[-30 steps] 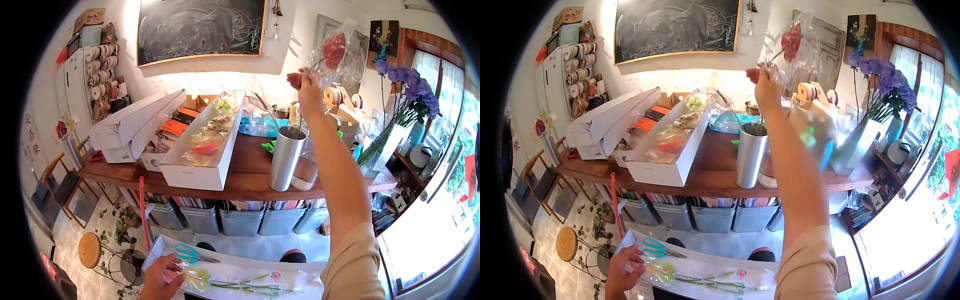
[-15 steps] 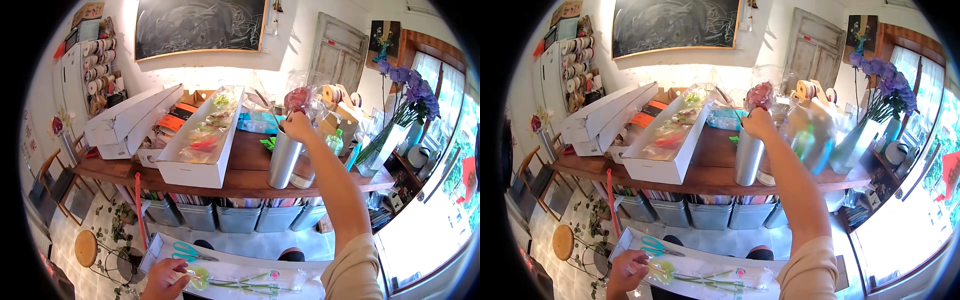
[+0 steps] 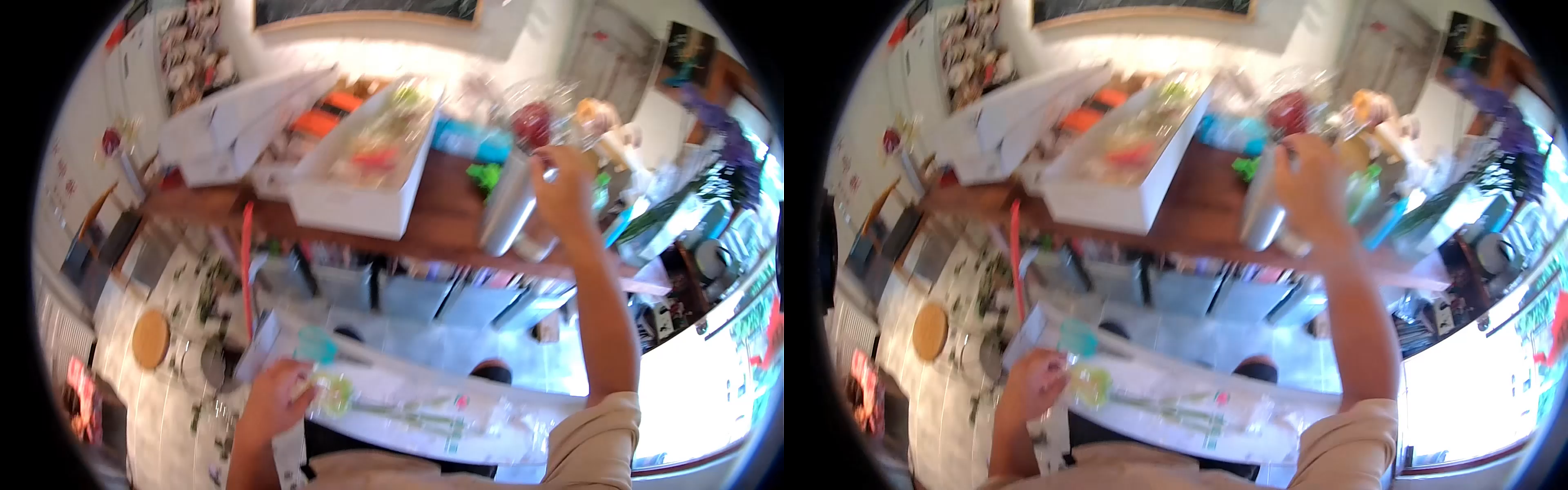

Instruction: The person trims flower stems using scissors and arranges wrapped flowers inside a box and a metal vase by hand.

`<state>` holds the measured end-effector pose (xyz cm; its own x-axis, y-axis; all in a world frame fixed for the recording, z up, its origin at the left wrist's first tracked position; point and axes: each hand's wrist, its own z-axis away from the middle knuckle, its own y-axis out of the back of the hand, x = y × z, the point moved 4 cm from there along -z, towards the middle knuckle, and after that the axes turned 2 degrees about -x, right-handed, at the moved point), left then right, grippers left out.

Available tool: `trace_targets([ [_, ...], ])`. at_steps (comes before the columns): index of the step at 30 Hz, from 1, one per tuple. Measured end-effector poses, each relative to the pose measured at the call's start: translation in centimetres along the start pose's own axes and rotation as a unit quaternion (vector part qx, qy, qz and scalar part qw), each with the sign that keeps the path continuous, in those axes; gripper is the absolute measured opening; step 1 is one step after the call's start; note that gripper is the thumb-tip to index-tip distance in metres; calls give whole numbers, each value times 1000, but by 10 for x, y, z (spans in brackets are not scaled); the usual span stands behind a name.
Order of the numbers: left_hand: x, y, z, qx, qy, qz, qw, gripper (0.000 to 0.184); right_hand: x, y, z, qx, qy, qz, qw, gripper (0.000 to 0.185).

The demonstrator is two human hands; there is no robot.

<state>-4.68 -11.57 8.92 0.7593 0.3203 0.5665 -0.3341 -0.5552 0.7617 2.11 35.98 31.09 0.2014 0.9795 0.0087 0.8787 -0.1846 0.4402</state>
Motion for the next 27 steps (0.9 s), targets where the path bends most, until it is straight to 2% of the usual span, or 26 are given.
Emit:
trace_targets([
  [1,7,9,1,8,56,27,998,33,-29,17,14,-92,-64,-103,988,19],
  [2,11,11,-2,16,107,54,993,30,-57,29,35,-162,-72,-143,974,18],
  [4,3,7,1,15,92,74,993,30,-97,41,98,-283,-21,-206,937,21],
  [5,1,2,0,19,74,85,993,30,-115,42,134,-338,-13,-256,906,26],
  [7,4,-7,-2,-5,47,71,996,29,-142,45,194,-472,41,-273,837,26],
  [8,5,-12,-2,-17,32,63,997,29,-150,41,225,-544,45,-255,798,26],
  [9,5,-17,-2,-38,24,54,998,27,-154,37,252,-573,10,-265,775,25],
  [14,29,-47,-14,-120,-43,24,992,20,-168,13,355,-599,-29,-237,765,24],
  [17,31,-77,-17,-204,-18,84,975,22,-181,4,373,-626,-35,-202,752,32],
  [19,36,-87,-19,-214,-22,74,974,20,-181,-2,377,-658,-70,-194,725,33],
  [23,40,-113,-9,-243,-23,18,970,18,-182,2,369,-656,-99,-222,715,29],
  [25,46,-121,1,-247,-52,37,967,17,-178,2,373,-659,-109,-235,706,25],
  [27,49,-129,10,-258,-62,52,963,17,-173,-1,380,-613,-118,-302,720,21],
])
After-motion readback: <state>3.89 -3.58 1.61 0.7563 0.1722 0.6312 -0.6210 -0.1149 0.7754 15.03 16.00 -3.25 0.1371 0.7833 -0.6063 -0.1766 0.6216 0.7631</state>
